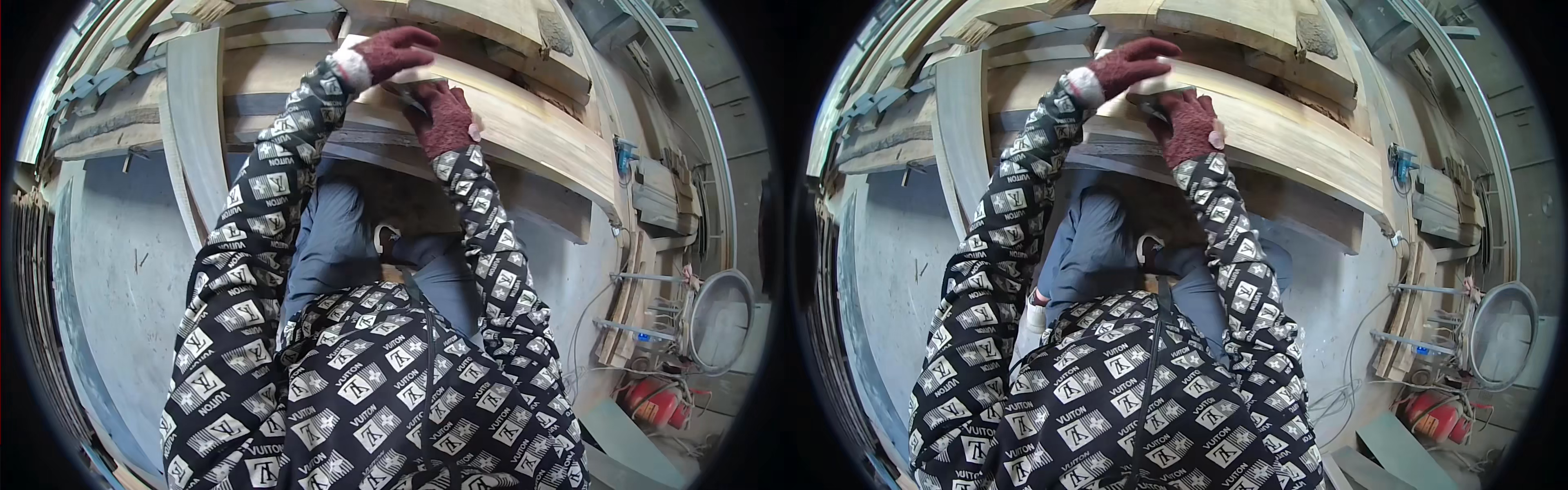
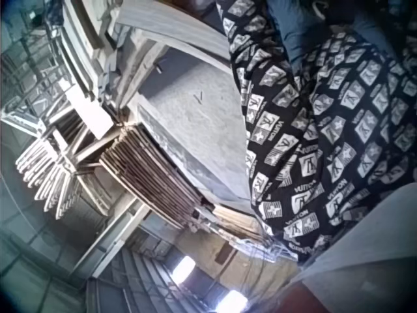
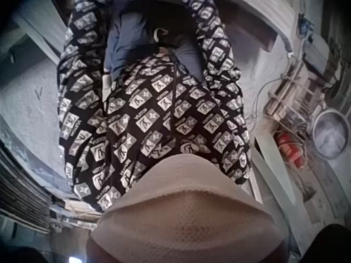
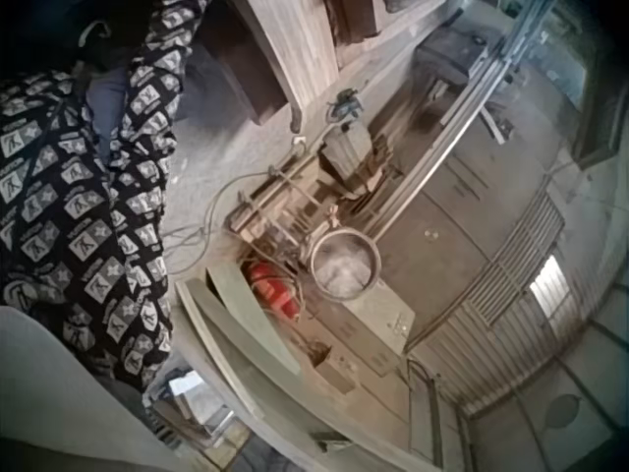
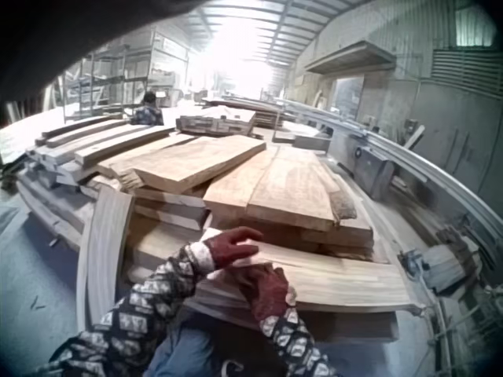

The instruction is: The person is using a sanding block to smooth the surface of wooden planks on a workbench.

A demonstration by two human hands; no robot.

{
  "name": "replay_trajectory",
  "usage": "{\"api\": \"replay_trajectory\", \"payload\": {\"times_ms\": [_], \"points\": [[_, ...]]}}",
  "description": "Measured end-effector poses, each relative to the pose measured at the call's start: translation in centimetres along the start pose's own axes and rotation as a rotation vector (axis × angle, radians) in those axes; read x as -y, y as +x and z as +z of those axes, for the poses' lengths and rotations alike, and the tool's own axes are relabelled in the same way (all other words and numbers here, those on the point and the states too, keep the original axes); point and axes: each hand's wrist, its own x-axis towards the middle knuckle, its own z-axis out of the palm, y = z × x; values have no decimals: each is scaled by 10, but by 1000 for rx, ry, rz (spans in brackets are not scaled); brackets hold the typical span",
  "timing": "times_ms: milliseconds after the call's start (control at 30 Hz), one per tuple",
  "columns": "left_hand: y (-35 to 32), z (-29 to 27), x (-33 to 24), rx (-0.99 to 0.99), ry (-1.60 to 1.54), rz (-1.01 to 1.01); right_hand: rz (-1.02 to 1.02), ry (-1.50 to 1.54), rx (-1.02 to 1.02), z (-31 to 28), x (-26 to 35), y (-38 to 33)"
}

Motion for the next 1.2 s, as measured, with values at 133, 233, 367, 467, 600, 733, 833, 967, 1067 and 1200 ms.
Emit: {"api": "replay_trajectory", "payload": {"times_ms": [133,233,367,467,600,733,833,967,1067,1200], "points": [[2,8,20,-230,860,-438,-238,-155,8,-2,-9,-7],[-10,22,54,-453,966,-257,-90,-178,-70,-27,-55,-51],[-8,29,42,-512,999,-236,189,-484,-228,-114,-158,-128],[-8,32,25,-510,1054,-324,659,-450,-236,-139,-160,-132],[0,27,40,-455,1039,-371,305,-497,-350,-68,-119,-80],[0,23,48,-438,934,-374,187,-83,-316,2,-32,-44],[-10,24,33,-507,1025,-476,69,-116,-281,-16,-36,-51],[-4,26,30,-552,1025,-728,98,-432,-237,-88,-114,-93],[1,27,31,-568,963,-671,823,-603,-289,-154,-222,-154],[-1,25,23,-536,945,-735,851,-416,-221,-161,-220,-121]]}}
